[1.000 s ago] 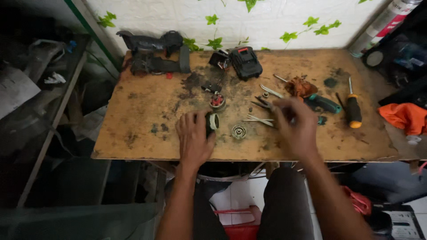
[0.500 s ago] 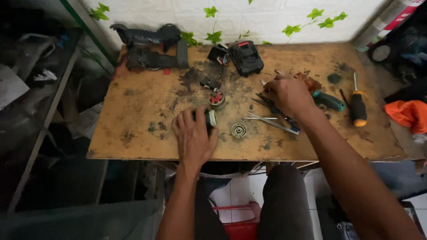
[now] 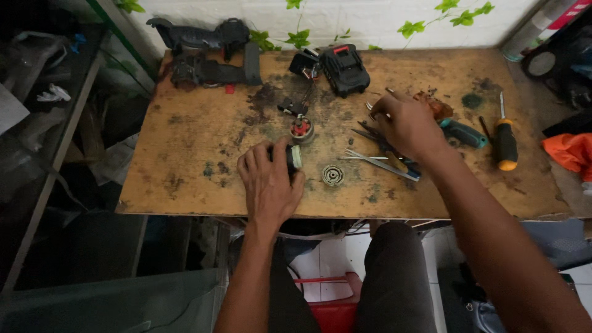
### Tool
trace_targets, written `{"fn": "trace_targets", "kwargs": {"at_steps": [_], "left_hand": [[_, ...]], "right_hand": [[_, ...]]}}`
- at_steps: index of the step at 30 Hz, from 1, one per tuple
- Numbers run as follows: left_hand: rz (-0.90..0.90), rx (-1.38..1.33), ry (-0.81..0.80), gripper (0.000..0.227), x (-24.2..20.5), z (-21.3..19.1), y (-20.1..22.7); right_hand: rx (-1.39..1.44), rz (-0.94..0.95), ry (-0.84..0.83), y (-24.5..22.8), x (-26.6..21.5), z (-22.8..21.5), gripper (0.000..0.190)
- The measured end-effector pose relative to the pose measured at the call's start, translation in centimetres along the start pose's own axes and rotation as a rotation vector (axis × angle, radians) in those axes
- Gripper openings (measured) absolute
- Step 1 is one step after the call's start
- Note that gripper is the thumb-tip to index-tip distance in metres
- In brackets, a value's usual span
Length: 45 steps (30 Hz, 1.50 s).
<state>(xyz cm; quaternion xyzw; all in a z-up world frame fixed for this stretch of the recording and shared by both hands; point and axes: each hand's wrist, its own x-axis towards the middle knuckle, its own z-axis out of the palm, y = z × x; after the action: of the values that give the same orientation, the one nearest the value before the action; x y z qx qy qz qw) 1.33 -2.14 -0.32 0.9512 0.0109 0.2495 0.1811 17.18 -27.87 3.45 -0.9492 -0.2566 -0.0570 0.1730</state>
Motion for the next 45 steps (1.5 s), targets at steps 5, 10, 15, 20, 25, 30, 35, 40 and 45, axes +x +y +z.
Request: {"fn": "trace_targets", "kwargs": {"at_steps": [5,10,15,20,25,30,35,40,45], "left_hand": [[-0.002,-0.028,0.005,0.069,0.0,-0.5,0.3],[-0.014,-0.019,0.001,0.068,0.0,-0.2,0.1],[-0.028,-0.033,-0.060,0.072,0.1,0.0,-0.1],[-0.028,-0.048,-0.088,0.069,-0.2,-0.5,0.1],[-0.026,-0.085,-0.057,0.064,-0.1,-0.7,0.3],[-0.019,-0.076,-0.021,0.064,0.0,-1.0,0.6],[-0.011,-0.048,-0.043,0.068,0.0,-0.5,0.0],[-0.019,-0.081,-0.025,0.067,0.0,-0.7,0.2],[-0.008,-0.094,0.014,0.064,-0.1,-0.5,0.2]], "right_hand": [[0.328,-0.055,0.042,-1.6,-1.8,-2.4,0.014],[0.562,0.037,0.004,-3.8,-4.2,-3.4,0.014],[1.140,0.272,-0.089,-3.3,-6.2,-0.7,0.021],[0.912,0.067,-0.043,-6.4,-7.6,-1.4,0.017],[0.378,-0.226,-0.058,-8.8,-7.6,-1.8,0.016],[0.087,-0.351,-0.091,-8.9,-7.0,-0.6,0.009],[0.062,-0.400,-0.110,-10.0,-6.4,-0.8,0.008],[-0.015,-0.449,-0.085,-9.0,-6.0,0.6,0.006],[-0.036,-0.430,-0.092,-8.3,-6.0,1.1,0.010]]}}
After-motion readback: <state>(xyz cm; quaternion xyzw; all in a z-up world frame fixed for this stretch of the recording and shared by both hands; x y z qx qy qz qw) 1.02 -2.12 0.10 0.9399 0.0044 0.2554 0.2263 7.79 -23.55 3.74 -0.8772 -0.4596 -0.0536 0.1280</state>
